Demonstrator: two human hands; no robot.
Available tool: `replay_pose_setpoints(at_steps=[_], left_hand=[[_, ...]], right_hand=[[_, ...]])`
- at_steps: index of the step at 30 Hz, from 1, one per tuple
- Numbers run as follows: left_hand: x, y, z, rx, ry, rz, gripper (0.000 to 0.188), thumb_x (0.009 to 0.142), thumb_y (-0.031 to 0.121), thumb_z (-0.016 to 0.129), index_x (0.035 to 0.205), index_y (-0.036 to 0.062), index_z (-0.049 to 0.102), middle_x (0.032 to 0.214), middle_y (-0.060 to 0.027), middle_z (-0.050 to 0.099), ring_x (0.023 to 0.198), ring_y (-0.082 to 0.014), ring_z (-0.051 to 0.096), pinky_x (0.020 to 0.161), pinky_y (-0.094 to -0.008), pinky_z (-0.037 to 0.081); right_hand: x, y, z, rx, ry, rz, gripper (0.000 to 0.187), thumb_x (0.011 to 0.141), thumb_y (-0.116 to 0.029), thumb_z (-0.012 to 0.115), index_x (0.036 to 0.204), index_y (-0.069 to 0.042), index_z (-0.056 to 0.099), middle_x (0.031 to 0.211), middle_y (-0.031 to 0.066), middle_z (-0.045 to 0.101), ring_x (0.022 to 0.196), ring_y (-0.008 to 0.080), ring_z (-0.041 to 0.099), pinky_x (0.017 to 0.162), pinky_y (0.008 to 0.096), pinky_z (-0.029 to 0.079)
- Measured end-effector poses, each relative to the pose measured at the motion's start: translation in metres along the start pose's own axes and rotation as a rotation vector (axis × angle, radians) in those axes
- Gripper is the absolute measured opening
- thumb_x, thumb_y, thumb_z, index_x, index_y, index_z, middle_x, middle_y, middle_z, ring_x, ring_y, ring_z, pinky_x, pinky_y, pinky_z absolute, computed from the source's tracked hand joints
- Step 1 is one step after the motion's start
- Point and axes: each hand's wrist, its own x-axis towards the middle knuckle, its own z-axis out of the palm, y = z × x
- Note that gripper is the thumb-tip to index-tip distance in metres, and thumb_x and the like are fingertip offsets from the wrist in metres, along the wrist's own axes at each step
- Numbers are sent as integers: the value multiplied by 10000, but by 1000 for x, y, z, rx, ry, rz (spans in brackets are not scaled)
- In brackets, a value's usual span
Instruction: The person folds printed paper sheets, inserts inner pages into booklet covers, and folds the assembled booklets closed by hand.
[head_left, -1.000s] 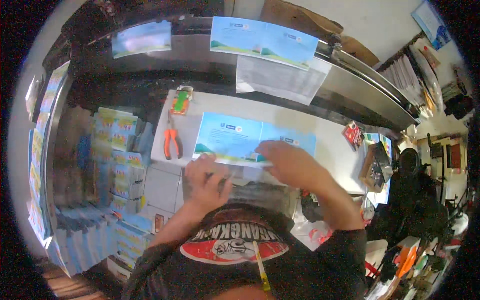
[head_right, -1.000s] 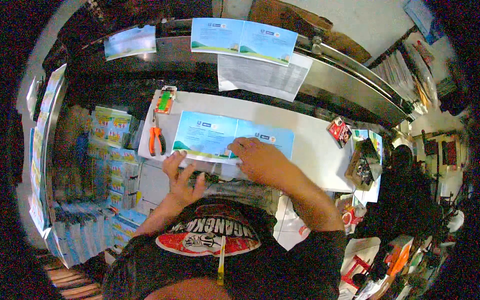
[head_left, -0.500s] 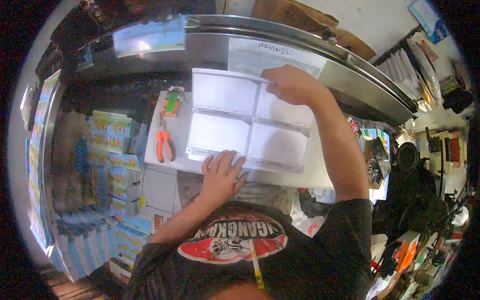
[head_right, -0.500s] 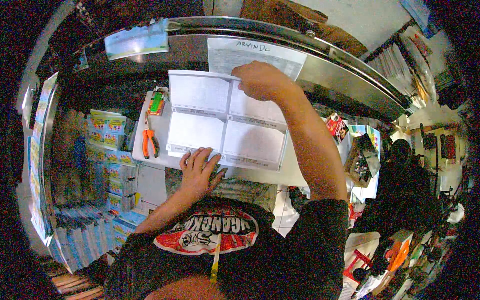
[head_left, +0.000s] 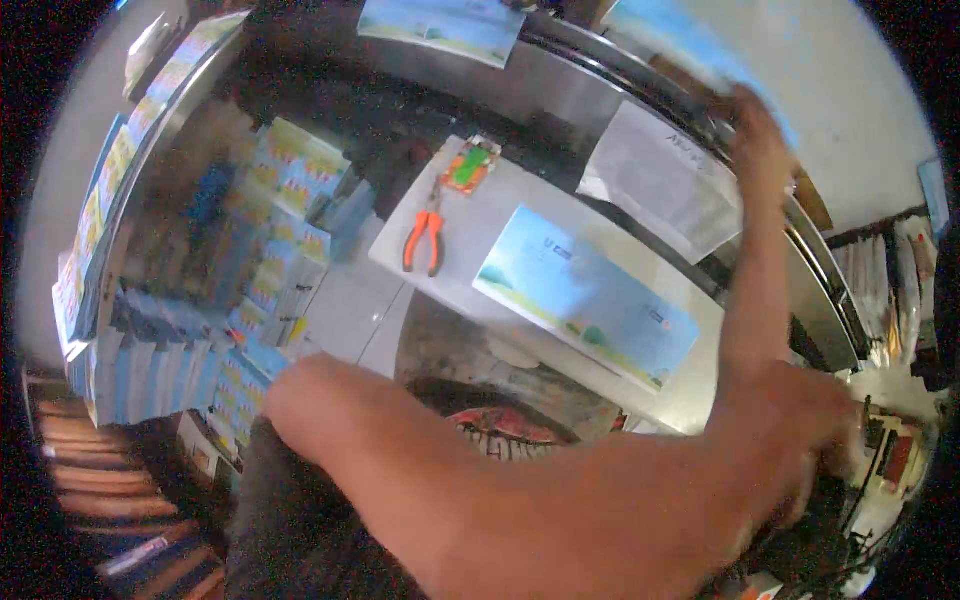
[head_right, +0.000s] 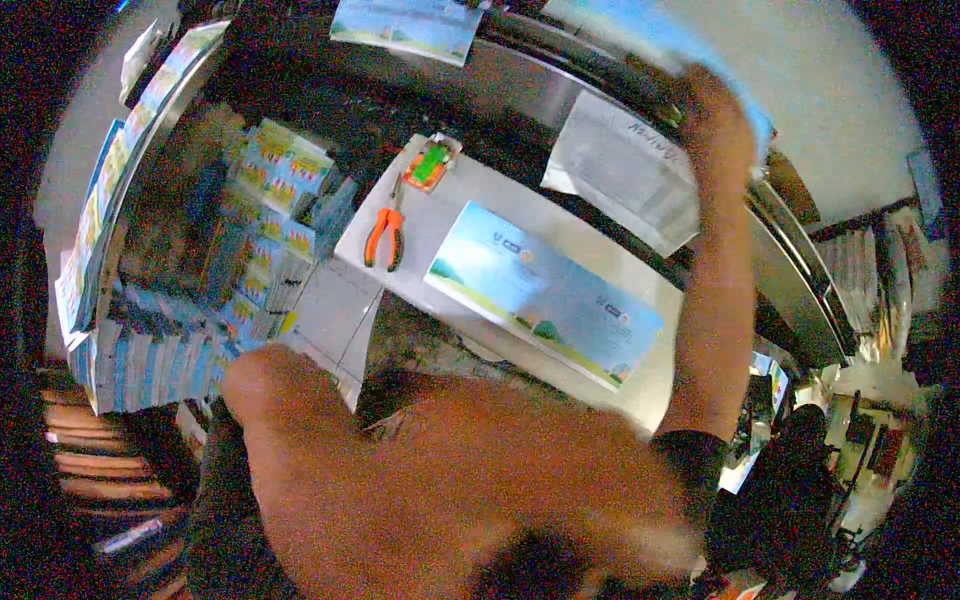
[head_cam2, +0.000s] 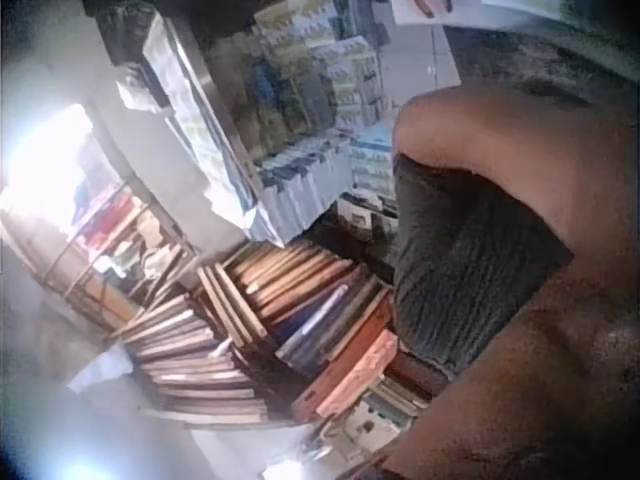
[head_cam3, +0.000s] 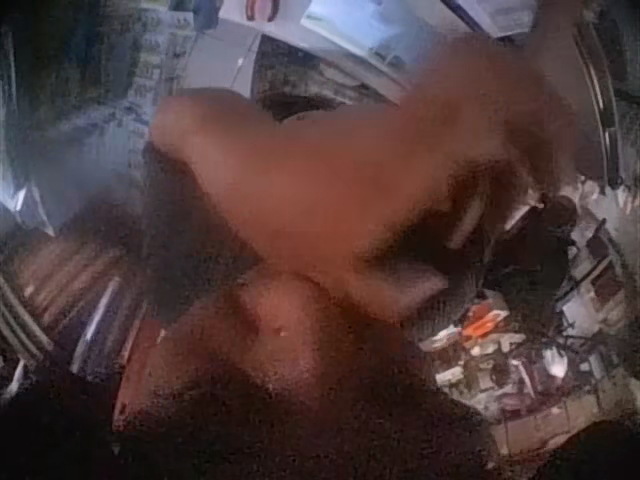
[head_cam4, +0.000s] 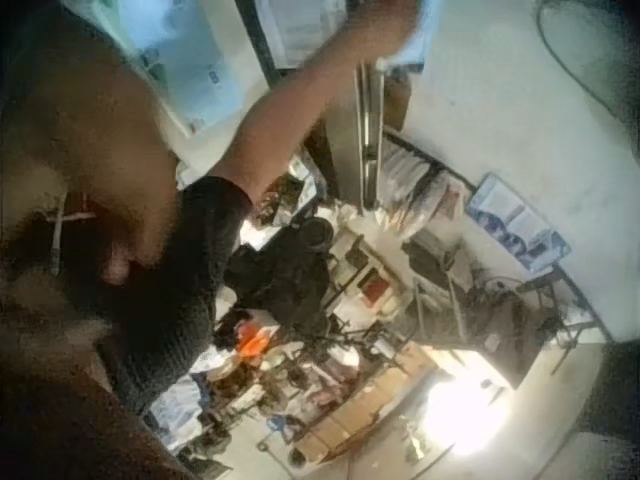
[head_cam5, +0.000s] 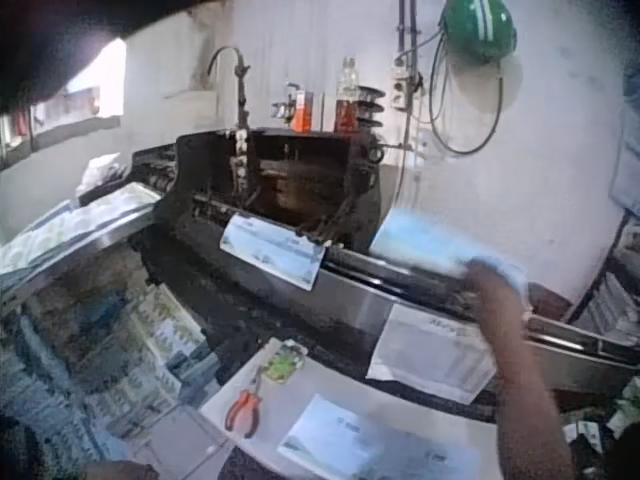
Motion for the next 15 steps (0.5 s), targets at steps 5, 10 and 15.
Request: replay_pose_setpoints(at_steps=[5, 10, 15], left_hand=[[-19, 7, -80, 114, 446, 81, 365, 867, 102, 607, 1197, 78, 450, 955, -122, 494, 862, -221, 581, 663, -329, 484], [-84, -56, -180, 792, 746, -182, 451, 874, 56, 548, 1297, 75, 391, 1001, -108, 541, 912, -199, 526, 803, -359, 453], [-108, -101, -168, 1169, 469, -27, 601, 810, 170, 684, 1325, 76, 388, 1127, -143, 543, 1024, -240, 517, 906, -445, 414]], right_hand=[[-68, -58, 4, 201, -537, -30, 298, 889, -137, 498, 1151, -64, 619, 1104, 176, 648, 1003, 359, 621, 889, 449, 492], [-145, -130, -94, 365, -764, 61, 683, 794, -411, 687, 1360, -107, 456, 1373, 141, 489, 1235, 341, 480, 1008, 485, 408], [-177, -170, -128, 346, -960, -73, 791, 722, -402, 730, 1374, -80, 419, 1421, 170, 417, 1242, 351, 459, 961, 485, 442]])
